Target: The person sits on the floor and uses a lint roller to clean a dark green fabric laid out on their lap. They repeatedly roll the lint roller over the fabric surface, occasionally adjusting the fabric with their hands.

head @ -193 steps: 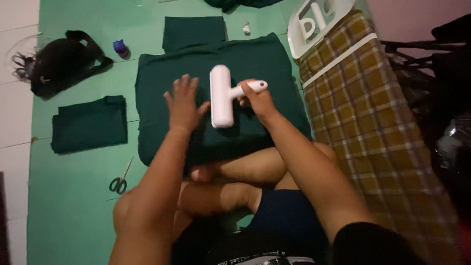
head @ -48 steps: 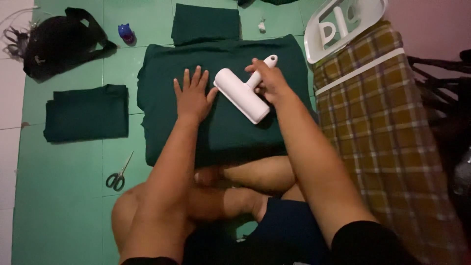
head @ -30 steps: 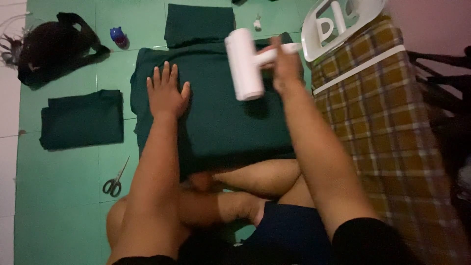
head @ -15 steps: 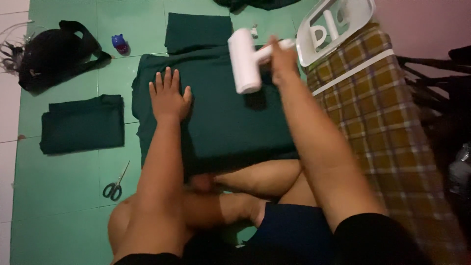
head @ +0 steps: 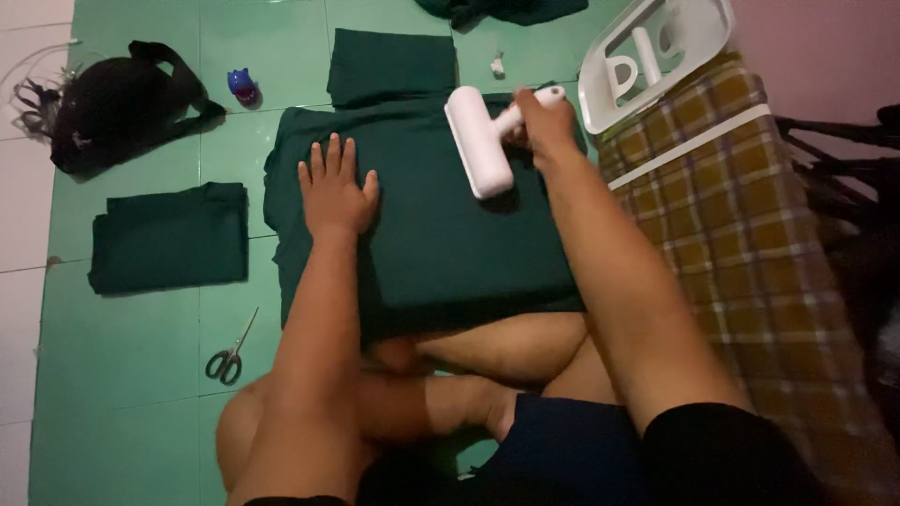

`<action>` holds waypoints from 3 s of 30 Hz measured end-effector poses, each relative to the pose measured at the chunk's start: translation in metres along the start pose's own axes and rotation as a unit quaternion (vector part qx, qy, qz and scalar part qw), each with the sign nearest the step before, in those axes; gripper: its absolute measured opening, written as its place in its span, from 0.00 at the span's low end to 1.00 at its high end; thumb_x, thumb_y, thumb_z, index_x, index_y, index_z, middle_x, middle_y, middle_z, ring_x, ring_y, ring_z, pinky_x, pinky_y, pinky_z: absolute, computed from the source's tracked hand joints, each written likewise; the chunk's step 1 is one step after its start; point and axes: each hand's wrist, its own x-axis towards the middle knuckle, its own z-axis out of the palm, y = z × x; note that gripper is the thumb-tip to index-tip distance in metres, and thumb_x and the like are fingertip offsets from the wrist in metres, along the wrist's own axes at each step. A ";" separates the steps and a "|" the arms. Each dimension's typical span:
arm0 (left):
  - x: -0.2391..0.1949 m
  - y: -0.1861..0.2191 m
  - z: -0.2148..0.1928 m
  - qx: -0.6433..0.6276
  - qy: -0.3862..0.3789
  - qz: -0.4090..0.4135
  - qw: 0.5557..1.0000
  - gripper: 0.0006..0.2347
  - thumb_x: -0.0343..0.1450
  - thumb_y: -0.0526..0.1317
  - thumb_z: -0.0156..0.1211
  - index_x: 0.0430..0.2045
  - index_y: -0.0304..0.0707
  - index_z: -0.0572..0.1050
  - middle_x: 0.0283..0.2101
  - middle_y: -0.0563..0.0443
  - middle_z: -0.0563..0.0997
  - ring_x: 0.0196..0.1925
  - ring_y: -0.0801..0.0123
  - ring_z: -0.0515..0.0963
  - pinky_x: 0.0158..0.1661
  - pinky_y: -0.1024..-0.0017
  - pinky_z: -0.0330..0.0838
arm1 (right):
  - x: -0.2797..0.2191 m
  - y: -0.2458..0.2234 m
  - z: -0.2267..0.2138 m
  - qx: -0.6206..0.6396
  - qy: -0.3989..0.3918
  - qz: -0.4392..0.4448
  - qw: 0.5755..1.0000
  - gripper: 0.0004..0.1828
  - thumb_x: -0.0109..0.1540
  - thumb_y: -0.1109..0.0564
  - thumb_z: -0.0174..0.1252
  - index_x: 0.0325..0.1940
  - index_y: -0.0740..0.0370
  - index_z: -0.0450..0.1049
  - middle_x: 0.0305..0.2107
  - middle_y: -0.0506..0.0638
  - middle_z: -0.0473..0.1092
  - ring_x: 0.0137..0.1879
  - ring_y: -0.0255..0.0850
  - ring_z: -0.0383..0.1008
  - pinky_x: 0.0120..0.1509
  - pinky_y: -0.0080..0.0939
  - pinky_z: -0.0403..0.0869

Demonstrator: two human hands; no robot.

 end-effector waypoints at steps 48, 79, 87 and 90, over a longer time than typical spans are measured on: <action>-0.005 0.000 -0.001 -0.005 0.064 0.028 0.998 0.27 0.78 0.52 0.44 0.73 0.42 0.59 0.76 0.43 0.57 0.78 0.46 0.49 0.72 0.44 0.40 | 0.097 0.025 0.017 -0.376 -0.236 -0.473 0.761 0.02 0.67 0.60 0.65 0.39 0.56 0.80 0.34 0.51 0.77 0.39 0.43 0.74 0.40 0.47 0.69; -0.007 0.005 0.003 0.046 0.045 -0.030 0.997 0.26 0.76 0.55 0.44 0.71 0.51 0.64 0.76 0.52 0.61 0.78 0.55 0.56 0.73 0.48 0.44 | 0.082 0.035 0.023 -0.372 -0.205 -0.394 0.815 0.02 0.68 0.57 0.59 0.42 0.55 0.74 0.35 0.49 0.73 0.44 0.55 0.76 0.50 0.54 0.73; -0.007 0.006 0.003 0.036 0.072 -0.012 0.997 0.28 0.74 0.56 0.45 0.69 0.47 0.66 0.75 0.48 0.63 0.77 0.53 0.58 0.73 0.47 0.47 | 0.089 0.032 0.014 -0.307 -0.154 -0.415 0.843 0.01 0.69 0.58 0.60 0.43 0.55 0.74 0.35 0.56 0.74 0.46 0.58 0.77 0.50 0.56 0.74; -0.007 0.006 0.006 0.045 0.082 -0.014 0.996 0.25 0.76 0.54 0.47 0.69 0.48 0.66 0.75 0.50 0.62 0.76 0.53 0.59 0.73 0.46 0.47 | 0.042 0.011 0.005 -0.298 -0.123 -0.443 0.837 0.06 0.68 0.67 0.61 0.45 0.62 0.71 0.40 0.57 0.69 0.48 0.56 0.77 0.49 0.51 0.78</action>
